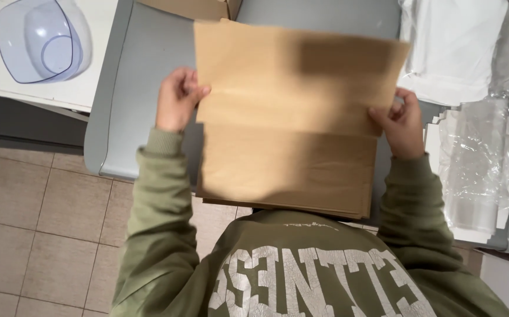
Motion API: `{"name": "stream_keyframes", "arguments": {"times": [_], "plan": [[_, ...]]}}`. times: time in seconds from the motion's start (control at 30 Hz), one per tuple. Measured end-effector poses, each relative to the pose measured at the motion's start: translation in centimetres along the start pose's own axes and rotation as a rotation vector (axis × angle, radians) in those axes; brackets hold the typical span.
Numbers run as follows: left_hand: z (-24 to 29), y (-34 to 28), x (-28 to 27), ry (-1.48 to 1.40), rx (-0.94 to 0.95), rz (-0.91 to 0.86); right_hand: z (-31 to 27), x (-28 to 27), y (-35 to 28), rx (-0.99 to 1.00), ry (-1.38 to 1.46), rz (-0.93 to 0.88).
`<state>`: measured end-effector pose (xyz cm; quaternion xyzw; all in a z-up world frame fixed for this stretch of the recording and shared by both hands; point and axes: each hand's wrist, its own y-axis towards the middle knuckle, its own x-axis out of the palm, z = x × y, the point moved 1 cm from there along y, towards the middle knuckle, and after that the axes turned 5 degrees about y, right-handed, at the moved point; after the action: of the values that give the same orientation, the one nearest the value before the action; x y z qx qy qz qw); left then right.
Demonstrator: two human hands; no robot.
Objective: Organizing and counting stacks of brown paper bags on a counter in a bakery.
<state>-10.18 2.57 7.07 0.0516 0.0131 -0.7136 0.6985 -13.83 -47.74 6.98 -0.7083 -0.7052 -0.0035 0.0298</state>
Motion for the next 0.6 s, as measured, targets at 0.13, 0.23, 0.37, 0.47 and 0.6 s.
{"name": "stream_keyframes", "arguments": {"times": [0.13, 0.23, 0.37, 0.47, 0.6], "plan": [[-2.7, 6.3, 1.5, 0.092, -0.054, -0.023, 2.2, -0.9, 5.1, -0.027, -0.054, 0.042], [-5.4, 8.8, 2.1, 0.273, -0.127, -0.001, 4.9, -1.7, 8.0, -0.024, -0.18, 0.07], [-6.9, 9.8, 2.8, 0.485, -0.139, 0.064, 5.8, -1.5, 9.2, 0.041, -0.404, 0.13], [-5.9, 9.9, 3.1, 0.592, -0.145, 0.097, 6.1, -1.4, 9.2, 0.062, -0.511, 0.134], [-5.1, 10.0, 3.1, 0.739, -0.198, 0.103, 6.6, -1.3, 8.7, 0.089, -0.545, 0.113]]}}
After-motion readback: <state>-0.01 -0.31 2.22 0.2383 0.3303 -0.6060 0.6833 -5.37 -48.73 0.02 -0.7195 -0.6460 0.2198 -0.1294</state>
